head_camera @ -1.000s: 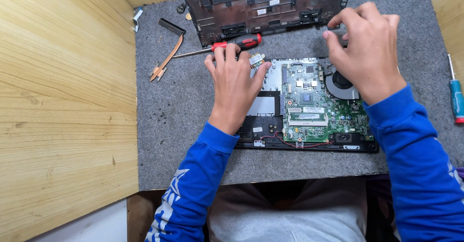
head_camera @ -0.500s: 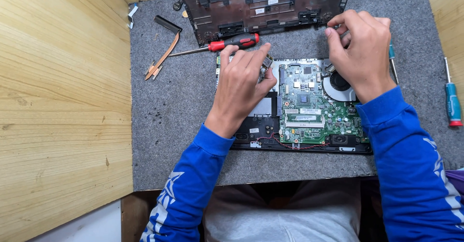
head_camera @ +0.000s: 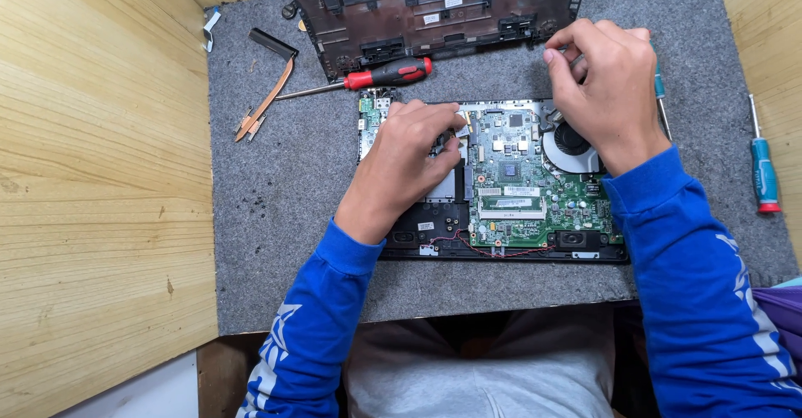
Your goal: Assembling a laptop by installing the motherboard, connecting internal ribbon cables and wires, and securing components with screws.
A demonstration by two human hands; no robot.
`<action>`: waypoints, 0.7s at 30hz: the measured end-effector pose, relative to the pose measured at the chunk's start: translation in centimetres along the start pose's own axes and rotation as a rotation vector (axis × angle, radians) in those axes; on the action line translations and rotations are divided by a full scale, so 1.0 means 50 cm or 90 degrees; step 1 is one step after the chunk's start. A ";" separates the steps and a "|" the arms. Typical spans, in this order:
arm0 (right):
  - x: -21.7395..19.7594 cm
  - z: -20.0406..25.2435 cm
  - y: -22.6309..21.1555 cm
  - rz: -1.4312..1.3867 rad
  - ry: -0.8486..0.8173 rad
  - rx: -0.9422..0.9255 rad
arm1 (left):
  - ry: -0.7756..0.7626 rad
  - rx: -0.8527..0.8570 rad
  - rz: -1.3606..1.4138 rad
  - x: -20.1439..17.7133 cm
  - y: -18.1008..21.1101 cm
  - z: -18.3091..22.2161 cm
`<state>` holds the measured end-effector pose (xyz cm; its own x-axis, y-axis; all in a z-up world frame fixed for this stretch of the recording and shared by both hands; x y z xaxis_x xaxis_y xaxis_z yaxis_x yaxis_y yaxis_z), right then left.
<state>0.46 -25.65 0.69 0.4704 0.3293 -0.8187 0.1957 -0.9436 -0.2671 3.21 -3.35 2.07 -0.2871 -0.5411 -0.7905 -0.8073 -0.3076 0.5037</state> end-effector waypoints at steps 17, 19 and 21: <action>-0.003 0.000 -0.007 -0.003 -0.016 -0.023 | -0.044 0.038 0.029 0.000 -0.005 -0.004; -0.003 0.001 -0.008 -0.003 -0.016 -0.023 | -0.049 0.039 0.044 -0.002 -0.002 -0.005; -0.003 0.001 -0.007 0.000 -0.020 -0.019 | -0.067 0.025 0.055 -0.005 0.001 -0.006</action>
<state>0.29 -25.37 0.86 0.4427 0.3276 -0.8347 0.2220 -0.9419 -0.2520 3.39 -3.44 2.41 -0.4074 -0.4778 -0.7783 -0.7966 -0.2309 0.5587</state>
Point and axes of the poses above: each hand's wrist, its own z-axis away from the middle knuckle, its own x-axis out of the palm, y = z × x, the point moved 4 cm from there along -z, towards the middle knuckle, and after that the axes turned 6 degrees about -y, right-handed, at the moved point
